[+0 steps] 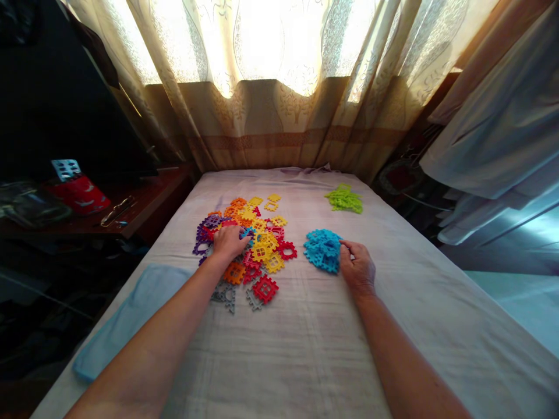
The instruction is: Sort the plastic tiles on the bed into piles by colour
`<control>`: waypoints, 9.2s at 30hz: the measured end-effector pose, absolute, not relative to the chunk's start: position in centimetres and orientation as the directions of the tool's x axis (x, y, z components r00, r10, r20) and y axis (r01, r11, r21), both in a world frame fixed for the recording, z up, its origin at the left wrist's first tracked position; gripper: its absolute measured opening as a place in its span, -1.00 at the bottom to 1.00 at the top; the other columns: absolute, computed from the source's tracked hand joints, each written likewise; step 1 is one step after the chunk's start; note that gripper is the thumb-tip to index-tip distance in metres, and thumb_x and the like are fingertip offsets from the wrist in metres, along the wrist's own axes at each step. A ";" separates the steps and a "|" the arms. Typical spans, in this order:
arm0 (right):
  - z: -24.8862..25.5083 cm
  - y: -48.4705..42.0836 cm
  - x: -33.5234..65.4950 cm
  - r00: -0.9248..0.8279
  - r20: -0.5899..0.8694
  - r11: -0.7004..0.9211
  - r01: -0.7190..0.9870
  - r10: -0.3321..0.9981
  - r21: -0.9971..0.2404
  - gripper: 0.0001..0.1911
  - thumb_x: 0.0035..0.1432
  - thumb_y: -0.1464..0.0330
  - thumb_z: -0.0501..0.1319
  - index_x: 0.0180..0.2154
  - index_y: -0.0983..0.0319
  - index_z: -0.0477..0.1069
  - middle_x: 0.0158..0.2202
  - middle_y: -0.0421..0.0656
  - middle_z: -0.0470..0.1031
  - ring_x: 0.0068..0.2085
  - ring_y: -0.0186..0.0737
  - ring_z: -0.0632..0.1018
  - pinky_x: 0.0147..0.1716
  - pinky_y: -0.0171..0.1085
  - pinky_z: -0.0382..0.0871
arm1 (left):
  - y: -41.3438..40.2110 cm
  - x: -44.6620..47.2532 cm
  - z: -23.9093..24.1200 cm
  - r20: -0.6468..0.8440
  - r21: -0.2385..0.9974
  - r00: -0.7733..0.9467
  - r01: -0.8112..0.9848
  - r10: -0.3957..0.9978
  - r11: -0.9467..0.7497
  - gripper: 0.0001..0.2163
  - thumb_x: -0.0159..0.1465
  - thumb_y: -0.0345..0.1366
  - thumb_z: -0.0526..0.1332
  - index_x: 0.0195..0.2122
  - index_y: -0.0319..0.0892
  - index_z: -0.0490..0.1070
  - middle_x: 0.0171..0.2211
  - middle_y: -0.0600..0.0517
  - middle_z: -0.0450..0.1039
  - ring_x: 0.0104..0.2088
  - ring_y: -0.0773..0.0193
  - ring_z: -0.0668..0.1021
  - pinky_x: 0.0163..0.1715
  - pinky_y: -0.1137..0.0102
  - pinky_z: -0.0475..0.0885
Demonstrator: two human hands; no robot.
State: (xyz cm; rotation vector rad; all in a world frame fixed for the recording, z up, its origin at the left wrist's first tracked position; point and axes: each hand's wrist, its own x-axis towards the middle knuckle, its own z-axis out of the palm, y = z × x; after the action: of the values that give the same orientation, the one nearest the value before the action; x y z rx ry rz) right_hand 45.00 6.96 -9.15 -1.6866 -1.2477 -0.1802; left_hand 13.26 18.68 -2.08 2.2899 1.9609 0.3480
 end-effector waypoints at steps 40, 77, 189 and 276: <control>-6.9 12.3 43.6 0.024 0.263 0.037 0.974 0.964 -0.224 -0.36 0.09 0.05 0.30 0.20 0.02 0.38 0.38 0.04 0.10 0.36 0.23 0.11 0.21 0.21 0.02 | 11.5 11.0 -5.9 0.665 0.118 0.452 0.722 0.594 -0.681 -0.76 0.36 -0.23 0.12 0.00 -0.14 0.43 -0.08 -0.08 0.57 -0.07 0.12 0.59 -0.01 0.19 0.50; -7.6 31.9 45.2 0.419 0.496 -0.276 0.900 0.760 -0.336 -0.60 0.26 0.31 0.01 0.00 0.24 0.50 0.01 0.10 0.41 -0.04 0.02 0.35 -0.06 -0.05 0.14 | 11.4 10.8 -6.8 0.553 0.187 0.384 0.808 0.739 -0.559 -0.76 0.37 -0.31 0.09 0.01 -0.11 0.43 0.05 -0.07 0.51 0.08 0.09 0.50 0.10 0.07 0.43; -7.7 10.2 32.8 0.067 0.507 0.171 0.896 0.859 -0.409 -0.70 0.12 0.20 0.31 -0.14 0.19 0.54 0.04 0.01 0.49 0.04 0.01 0.44 0.02 -0.06 0.26 | 7.9 12.3 -6.7 0.396 0.180 0.548 0.740 0.737 -0.648 -0.68 0.33 -0.18 0.16 0.10 0.05 0.46 0.31 -0.12 0.23 0.35 -0.10 0.19 0.30 -0.21 -0.01; -5.9 10.9 33.0 -0.133 0.217 0.194 0.937 0.967 -0.291 -0.61 0.31 0.18 0.12 0.12 0.04 0.44 0.29 -0.04 0.29 0.33 0.08 0.18 0.24 0.17 -0.01 | 8.7 11.8 -7.6 0.413 0.209 0.510 0.753 0.754 -0.624 -0.73 0.33 -0.21 0.10 0.00 -0.13 0.45 0.25 -0.18 0.31 0.32 -0.08 0.26 0.30 -0.15 0.06</control>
State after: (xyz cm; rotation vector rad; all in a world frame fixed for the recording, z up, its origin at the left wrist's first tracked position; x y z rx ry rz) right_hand 33.02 10.93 -5.88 -1.7902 -2.1232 0.1189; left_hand 11.81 8.68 -7.64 2.7281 1.3610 0.7485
